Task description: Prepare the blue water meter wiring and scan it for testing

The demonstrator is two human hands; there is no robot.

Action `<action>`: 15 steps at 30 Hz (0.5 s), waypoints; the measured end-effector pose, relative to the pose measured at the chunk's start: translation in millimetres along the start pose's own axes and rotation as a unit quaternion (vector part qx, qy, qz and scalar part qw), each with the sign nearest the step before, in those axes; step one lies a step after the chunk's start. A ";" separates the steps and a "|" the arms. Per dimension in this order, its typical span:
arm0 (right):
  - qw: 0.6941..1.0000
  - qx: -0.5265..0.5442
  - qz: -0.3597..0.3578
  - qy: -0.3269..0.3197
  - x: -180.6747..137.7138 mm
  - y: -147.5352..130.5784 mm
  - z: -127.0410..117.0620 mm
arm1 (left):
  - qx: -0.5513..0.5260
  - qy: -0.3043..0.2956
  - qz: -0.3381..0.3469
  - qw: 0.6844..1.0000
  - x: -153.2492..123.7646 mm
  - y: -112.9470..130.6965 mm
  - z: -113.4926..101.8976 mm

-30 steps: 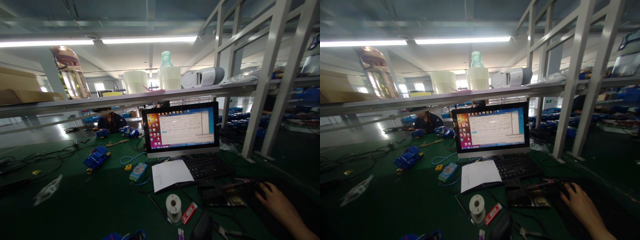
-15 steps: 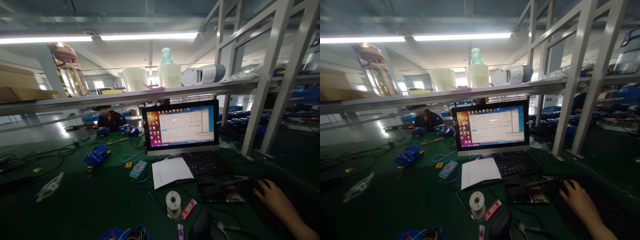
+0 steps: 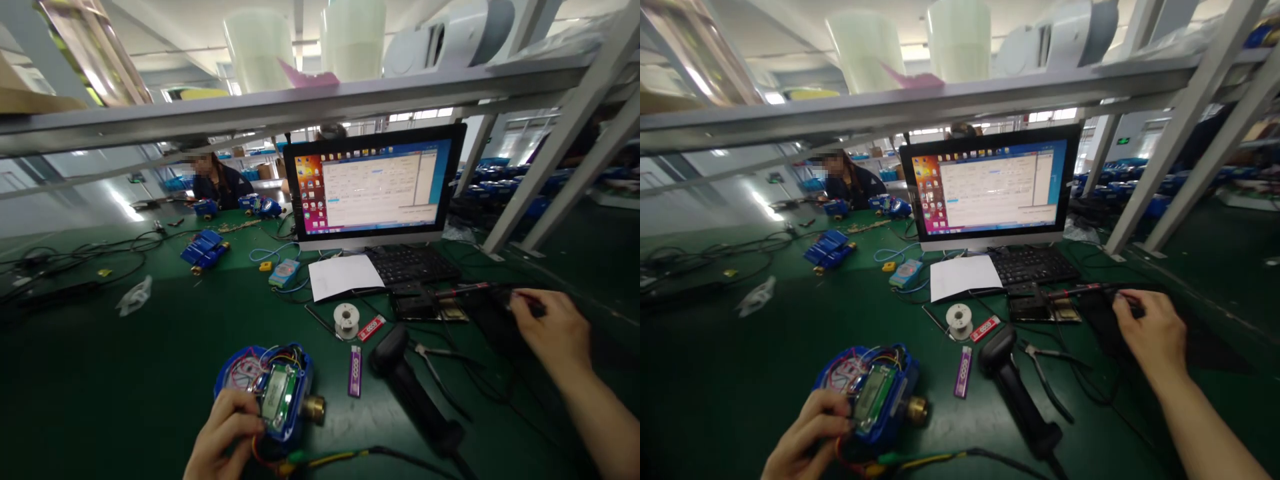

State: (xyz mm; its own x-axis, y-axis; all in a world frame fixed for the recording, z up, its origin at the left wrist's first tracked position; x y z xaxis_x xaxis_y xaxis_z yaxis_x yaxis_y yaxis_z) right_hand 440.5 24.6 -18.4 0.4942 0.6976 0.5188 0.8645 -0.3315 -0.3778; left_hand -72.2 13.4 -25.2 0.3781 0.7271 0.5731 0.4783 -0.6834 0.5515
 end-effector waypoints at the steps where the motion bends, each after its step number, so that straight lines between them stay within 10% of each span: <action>1: 0.999 0.020 -0.023 -0.027 -15.5 -18.5 -6.9 | 0.002 -0.010 0.012 1.000 -0.9 -1.8 -0.7; 6: 0.931 0.064 -0.112 -0.342 -109.5 -105.4 2.8 | 0.003 -0.014 0.027 1.000 0.5 -1.9 -2.5; 11: 0.911 0.050 -0.071 -0.404 -134.6 -129.6 22.9 | 0.005 -0.003 0.016 1.000 4.8 5.0 -1.6; 15: 0.841 0.272 -0.121 -0.452 -128.6 -138.4 -1.4 | 0.002 0.003 -0.008 1.000 3.7 5.8 -1.2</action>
State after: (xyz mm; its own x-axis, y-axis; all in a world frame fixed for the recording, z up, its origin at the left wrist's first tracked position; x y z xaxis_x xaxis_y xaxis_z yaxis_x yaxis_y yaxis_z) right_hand 257.5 -20.1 -31.7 -0.1750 0.9820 -0.0711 0.6384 0.0582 -0.7675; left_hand -69.0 12.0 -19.1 0.3661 0.7370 0.5682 0.4868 -0.6720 0.5580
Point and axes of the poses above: each hand's wrist, its own x-axis towards the middle knuckle, its own z-axis out of the palm, y = z × x, the point moved 1 cm from there along x, towards the middle knuckle, and after that the axes turned 5 degrees about x, right-handed, at the moved point
